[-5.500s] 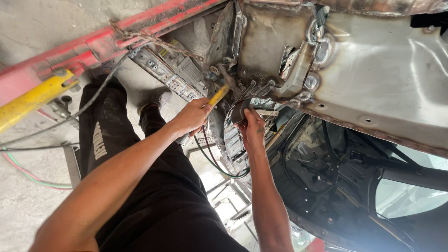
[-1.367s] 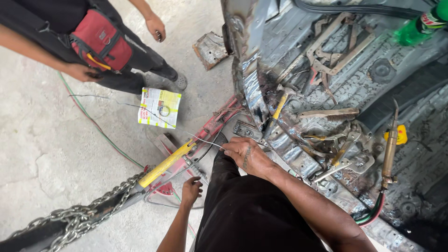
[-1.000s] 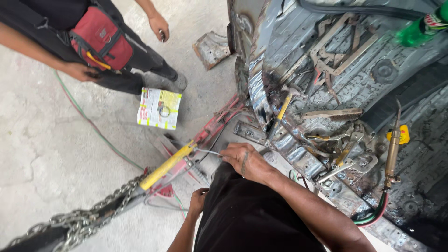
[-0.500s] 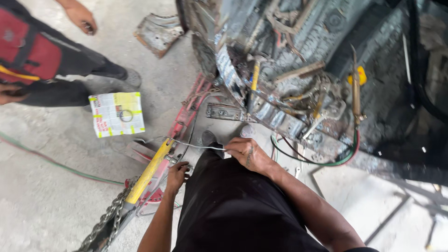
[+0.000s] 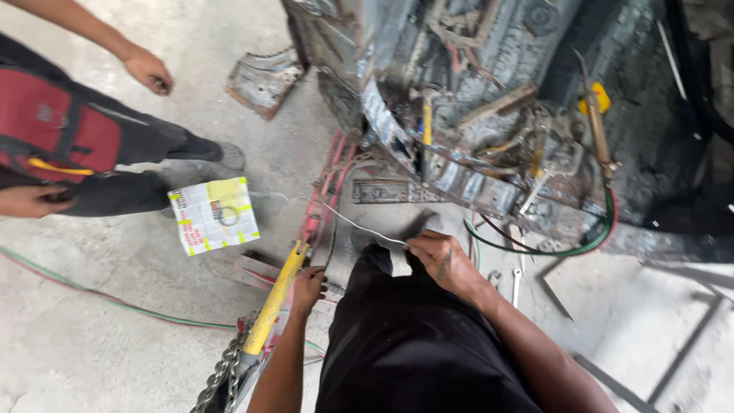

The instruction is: The person uses an oxy-fuel cutting torch to cut along the underside panel of a car body raised on a lift, producing sparks as the flame cuts through the metal. They hold the torch with one hand while steadying a hose or wire with the other, then set the torch down and handle the cut area with a hammer and their hands.

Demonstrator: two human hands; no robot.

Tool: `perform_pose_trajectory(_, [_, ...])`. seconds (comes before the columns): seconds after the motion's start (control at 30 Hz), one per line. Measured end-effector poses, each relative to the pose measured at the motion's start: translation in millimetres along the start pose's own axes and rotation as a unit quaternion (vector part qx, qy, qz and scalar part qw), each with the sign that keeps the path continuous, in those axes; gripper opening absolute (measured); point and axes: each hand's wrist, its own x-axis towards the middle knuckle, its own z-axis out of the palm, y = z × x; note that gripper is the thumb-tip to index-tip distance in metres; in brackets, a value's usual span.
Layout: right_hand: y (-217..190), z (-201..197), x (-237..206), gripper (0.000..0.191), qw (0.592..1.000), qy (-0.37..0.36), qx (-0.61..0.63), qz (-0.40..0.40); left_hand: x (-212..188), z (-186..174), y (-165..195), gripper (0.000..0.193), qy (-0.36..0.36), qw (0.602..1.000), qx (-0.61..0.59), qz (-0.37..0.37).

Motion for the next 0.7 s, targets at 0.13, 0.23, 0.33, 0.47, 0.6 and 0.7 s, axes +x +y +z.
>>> perform_pose_trajectory(0.13, [-16.1,4.2,8.1,0.014,0.998,-0.035,0.028,-0.035,-0.1,8.1,1.0,0.034,-0.006,1.000,-0.010,0.021])
perform_pose_trajectory(0.23, [-16.9,2.5,10.8,0.013,0.995,-0.044,0.033,-0.078,-6.1,14.3,-7.6,0.035,-0.004,0.999,-0.038,-0.001])
perform_pose_trajectory(0.33, [-1.2,-12.9,1.2,0.015,0.997,-0.033,0.072,-0.002,-17.2,19.4,-27.9,0.035,0.003,0.999,-0.038,0.030])
perform_pose_trajectory(0.47, [34.2,-28.8,-6.4,0.020,0.954,-0.010,0.231,0.190,-32.4,38.9,-46.6,0.034,0.030,0.998,-0.030,-0.052])
perform_pose_trajectory(0.6, [84.6,-35.1,-14.0,0.024,0.912,-0.021,0.349,0.214,-42.6,67.4,-59.6,0.034,0.031,0.996,-0.035,-0.073])
perform_pose_trajectory(0.7, [122.2,-31.3,-18.8,0.025,0.878,-0.046,0.379,0.289,-45.0,93.3,-63.7,0.035,0.021,0.996,-0.053,-0.072])
